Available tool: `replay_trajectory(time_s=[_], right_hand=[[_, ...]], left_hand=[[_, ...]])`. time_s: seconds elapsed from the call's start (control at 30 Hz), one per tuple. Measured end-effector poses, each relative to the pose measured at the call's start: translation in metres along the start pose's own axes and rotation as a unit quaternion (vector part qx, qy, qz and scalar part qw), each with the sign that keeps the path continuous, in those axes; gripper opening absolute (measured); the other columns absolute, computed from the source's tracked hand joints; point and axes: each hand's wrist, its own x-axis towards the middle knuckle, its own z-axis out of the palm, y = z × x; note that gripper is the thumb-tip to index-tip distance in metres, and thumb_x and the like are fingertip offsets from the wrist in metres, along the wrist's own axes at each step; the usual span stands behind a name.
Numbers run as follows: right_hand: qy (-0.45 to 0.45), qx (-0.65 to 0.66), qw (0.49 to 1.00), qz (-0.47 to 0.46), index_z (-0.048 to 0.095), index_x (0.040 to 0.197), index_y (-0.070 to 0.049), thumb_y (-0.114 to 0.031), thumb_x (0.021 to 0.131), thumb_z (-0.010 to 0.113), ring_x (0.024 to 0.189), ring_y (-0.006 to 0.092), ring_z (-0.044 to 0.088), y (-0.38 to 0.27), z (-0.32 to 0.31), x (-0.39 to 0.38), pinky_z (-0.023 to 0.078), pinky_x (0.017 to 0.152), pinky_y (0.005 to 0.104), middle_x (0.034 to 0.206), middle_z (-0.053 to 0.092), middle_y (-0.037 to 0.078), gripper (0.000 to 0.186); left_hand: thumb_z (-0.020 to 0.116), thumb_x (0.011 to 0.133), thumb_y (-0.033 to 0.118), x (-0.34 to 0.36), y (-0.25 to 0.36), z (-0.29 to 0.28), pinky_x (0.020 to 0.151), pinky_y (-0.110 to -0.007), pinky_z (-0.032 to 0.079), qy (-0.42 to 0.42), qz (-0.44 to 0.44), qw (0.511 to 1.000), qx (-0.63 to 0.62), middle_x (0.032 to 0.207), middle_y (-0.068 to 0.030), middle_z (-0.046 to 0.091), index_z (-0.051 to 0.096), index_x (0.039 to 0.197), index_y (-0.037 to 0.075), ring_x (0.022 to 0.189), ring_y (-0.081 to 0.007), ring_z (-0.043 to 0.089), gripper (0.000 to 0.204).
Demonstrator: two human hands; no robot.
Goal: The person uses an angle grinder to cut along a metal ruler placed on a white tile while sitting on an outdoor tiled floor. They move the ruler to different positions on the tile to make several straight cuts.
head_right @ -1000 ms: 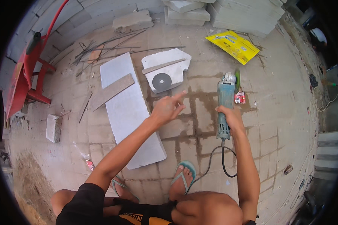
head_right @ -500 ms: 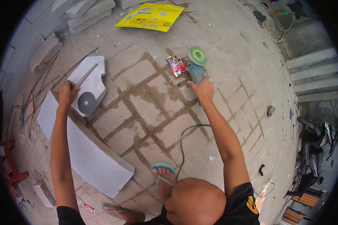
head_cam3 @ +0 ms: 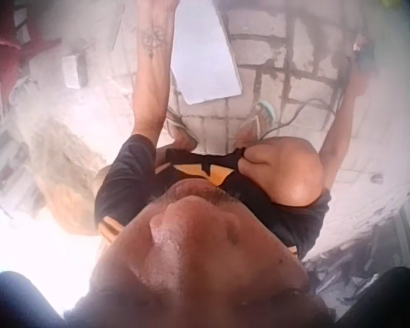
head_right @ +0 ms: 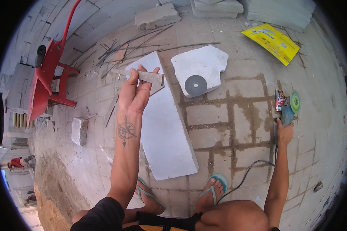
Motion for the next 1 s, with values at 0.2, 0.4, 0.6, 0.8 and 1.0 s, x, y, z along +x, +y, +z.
replay_trajectory(time_s=[0.2,0.4,0.6,0.8,1.0], right_hand=[[0.008,-0.028,1.000,-0.001,0.050,0.138,0.001,-0.058,0.077,0.080,0.112,0.0488,0.065,0.005,0.016,0.004,0.051,0.097,0.0551,0.118,0.069,0.031,0.090],[0.007,-0.020,1.000,0.002,0.051,0.136,0.000,-0.059,0.077,0.080,0.111,0.0474,0.067,0.004,0.011,-0.002,0.052,0.096,0.0554,0.115,0.069,0.030,0.088],[0.014,-0.035,0.999,-0.012,0.053,0.131,0.000,-0.058,0.078,0.080,0.107,0.0471,0.068,0.000,0.009,-0.005,0.053,0.094,0.0552,0.111,0.071,0.029,0.083],[0.021,-0.041,0.999,-0.019,0.054,0.129,0.001,-0.057,0.078,0.079,0.106,0.0476,0.068,0.005,0.013,-0.002,0.053,0.093,0.0557,0.111,0.071,0.030,0.081],[0.021,-0.012,0.999,-0.028,0.053,0.132,0.003,-0.055,0.078,0.080,0.108,0.0486,0.067,0.007,0.017,0.002,0.053,0.094,0.0552,0.112,0.070,0.032,0.084]], left_hand=[[0.050,0.107,0.009,-0.027,0.022,-0.001,0.117,-0.070,0.037,0.042,-0.012,0.982,-0.185,0.122,-0.0146,0.055,0.035,0.141,-0.002,0.111,-0.0256,0.062,0.039],[0.047,0.109,0.011,-0.050,0.015,0.002,0.117,-0.062,0.041,0.048,0.100,0.982,-0.150,0.127,-0.0182,0.051,0.034,0.145,-0.003,0.112,-0.0273,0.061,0.041],[0.045,0.111,0.021,-0.030,-0.003,-0.031,0.119,-0.057,0.039,0.063,0.167,0.980,-0.085,0.137,-0.0184,0.049,0.038,0.146,-0.001,0.127,-0.0280,0.053,0.042],[0.062,0.104,0.022,0.050,-0.058,-0.123,0.113,-0.052,0.047,0.261,0.068,0.960,0.077,0.119,-0.0137,0.058,0.049,0.128,-0.005,0.116,-0.0284,0.058,0.038],[0.075,0.096,0.017,0.070,-0.064,-0.171,0.095,-0.049,0.057,0.292,0.107,0.921,0.233,0.117,-0.0167,0.063,0.057,0.117,-0.005,0.106,-0.0284,0.066,0.035]])
